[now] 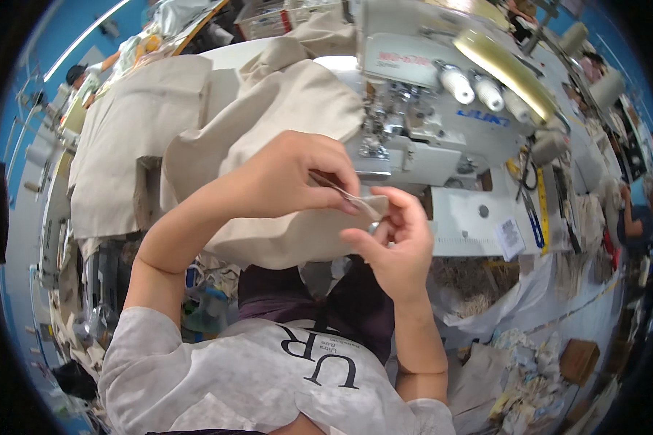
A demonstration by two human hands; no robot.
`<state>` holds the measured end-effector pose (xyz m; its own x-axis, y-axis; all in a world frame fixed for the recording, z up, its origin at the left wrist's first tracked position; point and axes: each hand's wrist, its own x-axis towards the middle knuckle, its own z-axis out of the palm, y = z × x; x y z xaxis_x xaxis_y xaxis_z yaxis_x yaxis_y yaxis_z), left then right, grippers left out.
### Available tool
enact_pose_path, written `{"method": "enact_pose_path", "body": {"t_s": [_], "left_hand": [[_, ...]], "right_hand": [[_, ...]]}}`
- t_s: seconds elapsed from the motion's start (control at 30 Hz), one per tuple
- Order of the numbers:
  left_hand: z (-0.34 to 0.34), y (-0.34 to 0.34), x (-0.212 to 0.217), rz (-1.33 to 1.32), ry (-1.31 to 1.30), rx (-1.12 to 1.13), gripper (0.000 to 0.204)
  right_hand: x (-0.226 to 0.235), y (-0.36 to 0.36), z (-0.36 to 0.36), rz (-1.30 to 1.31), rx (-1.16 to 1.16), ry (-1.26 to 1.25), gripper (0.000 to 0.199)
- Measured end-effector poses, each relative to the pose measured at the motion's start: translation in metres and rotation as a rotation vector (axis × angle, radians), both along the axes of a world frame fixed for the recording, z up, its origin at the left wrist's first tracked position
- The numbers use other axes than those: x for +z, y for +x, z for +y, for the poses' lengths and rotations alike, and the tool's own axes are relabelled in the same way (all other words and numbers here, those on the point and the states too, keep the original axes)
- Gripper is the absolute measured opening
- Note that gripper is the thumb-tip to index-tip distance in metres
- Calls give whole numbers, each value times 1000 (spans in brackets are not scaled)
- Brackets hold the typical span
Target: The person aligns fabric pieces on a workstation, inserts a clothing label along the edge, and stitches the fabric pieces together using a sewing machine.
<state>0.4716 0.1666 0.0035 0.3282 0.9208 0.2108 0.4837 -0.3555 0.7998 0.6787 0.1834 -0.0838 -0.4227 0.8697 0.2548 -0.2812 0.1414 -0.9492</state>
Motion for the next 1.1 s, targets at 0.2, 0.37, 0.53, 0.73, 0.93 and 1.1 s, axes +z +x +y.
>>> {"method": "enact_pose_path", "body": {"t_s": [0.2, 0.37, 0.53, 0.73, 0.93, 1.1], "left_hand": [[0, 2, 4, 51, 14, 99, 14], [-2, 6, 5, 40, 4, 126, 15], [-2, 9, 7, 167, 48, 188, 12], [-4, 11, 7, 177, 85, 192, 9], [-5, 11, 8, 291, 115, 146, 11], [-5, 16, 8, 213, 112, 148, 12]], "right_hand": [[5, -4, -7, -92, 5, -136, 37], [-1, -6, -5, -4, 55, -200, 32], [3, -6, -7, -58, 56, -226, 16], [3, -13, -10, 105, -104, -241, 22], [9, -7, 5, -3, -45, -172, 16], [5, -8, 5, 49, -55, -119, 15]]}}
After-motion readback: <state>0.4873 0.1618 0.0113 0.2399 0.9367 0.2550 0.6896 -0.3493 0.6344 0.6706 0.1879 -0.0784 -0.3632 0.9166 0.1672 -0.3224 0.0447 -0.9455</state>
